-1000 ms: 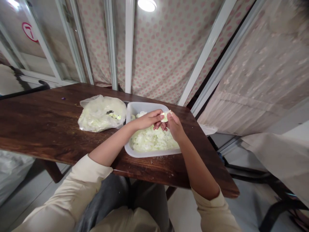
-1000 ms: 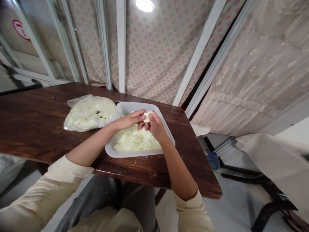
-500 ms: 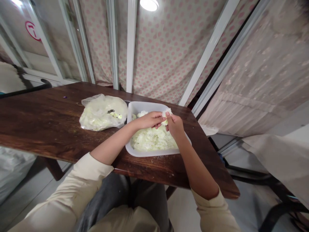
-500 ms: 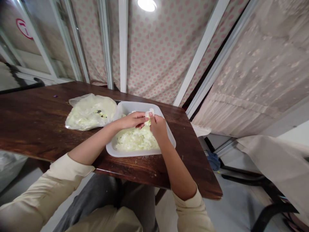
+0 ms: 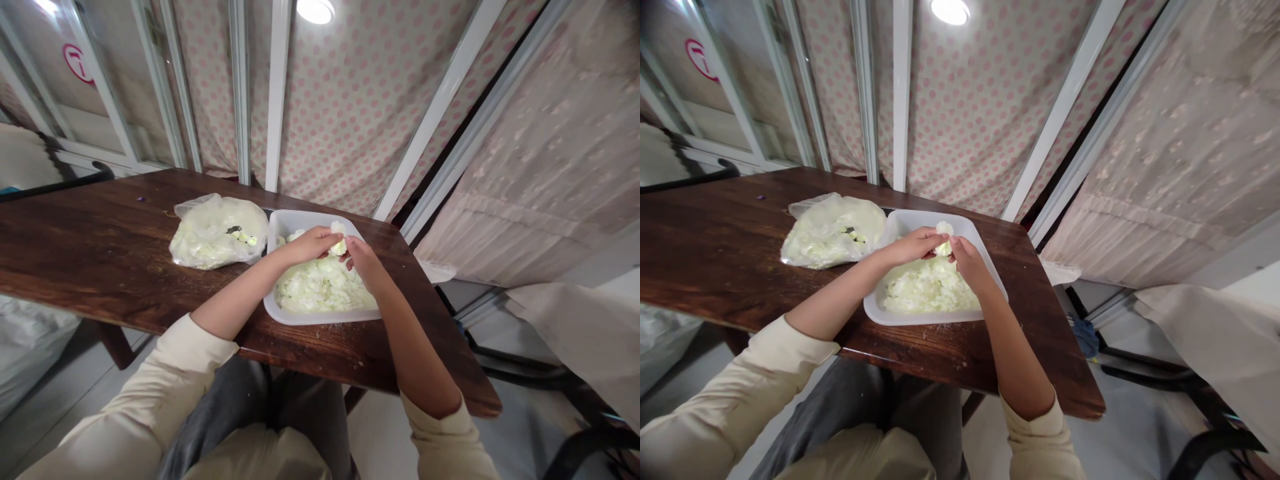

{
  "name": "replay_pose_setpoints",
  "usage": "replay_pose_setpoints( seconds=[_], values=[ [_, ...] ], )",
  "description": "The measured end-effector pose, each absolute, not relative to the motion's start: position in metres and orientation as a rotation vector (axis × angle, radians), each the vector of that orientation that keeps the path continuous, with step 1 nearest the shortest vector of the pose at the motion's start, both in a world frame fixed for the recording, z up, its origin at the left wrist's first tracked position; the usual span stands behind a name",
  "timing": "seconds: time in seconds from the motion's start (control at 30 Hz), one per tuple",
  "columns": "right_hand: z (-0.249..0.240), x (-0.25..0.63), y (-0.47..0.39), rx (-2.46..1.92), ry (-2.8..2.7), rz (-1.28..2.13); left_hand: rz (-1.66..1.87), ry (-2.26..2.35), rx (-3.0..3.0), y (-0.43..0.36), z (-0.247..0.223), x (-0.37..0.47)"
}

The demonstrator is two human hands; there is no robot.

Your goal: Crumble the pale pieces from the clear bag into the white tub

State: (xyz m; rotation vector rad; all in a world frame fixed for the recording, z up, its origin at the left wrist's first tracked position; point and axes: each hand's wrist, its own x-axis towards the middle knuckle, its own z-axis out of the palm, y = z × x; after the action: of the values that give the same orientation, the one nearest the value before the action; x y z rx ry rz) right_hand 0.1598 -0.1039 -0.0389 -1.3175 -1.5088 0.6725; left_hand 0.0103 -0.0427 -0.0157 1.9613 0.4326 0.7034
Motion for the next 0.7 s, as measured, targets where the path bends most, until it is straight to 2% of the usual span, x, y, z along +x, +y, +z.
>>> replay_pose_setpoints(
  seconds=[0.1,0.3,0.47,0.7],
  values=[
    [-0.036,0.159,-0.107,-1.250,-1.554,0.647,0.683,0.451,1.983,-0.044,-0.016,0.010],
    [-0.033,0.158,-0.111,-1.326,-1.571,0.200,0.535,0.345,1.974,-0.050,-0.013,0.010],
    [-0.034,0.164,-0.111,-1.504,-1.480,-0.040,0.619,0.462,1.858,-0.047,-0.013,0.010],
    [-0.036,0.156,-0.109,-1.287,-1.569,0.301,0.746,0.475,1.935,-0.039,-0.019,0.011]
  ],
)
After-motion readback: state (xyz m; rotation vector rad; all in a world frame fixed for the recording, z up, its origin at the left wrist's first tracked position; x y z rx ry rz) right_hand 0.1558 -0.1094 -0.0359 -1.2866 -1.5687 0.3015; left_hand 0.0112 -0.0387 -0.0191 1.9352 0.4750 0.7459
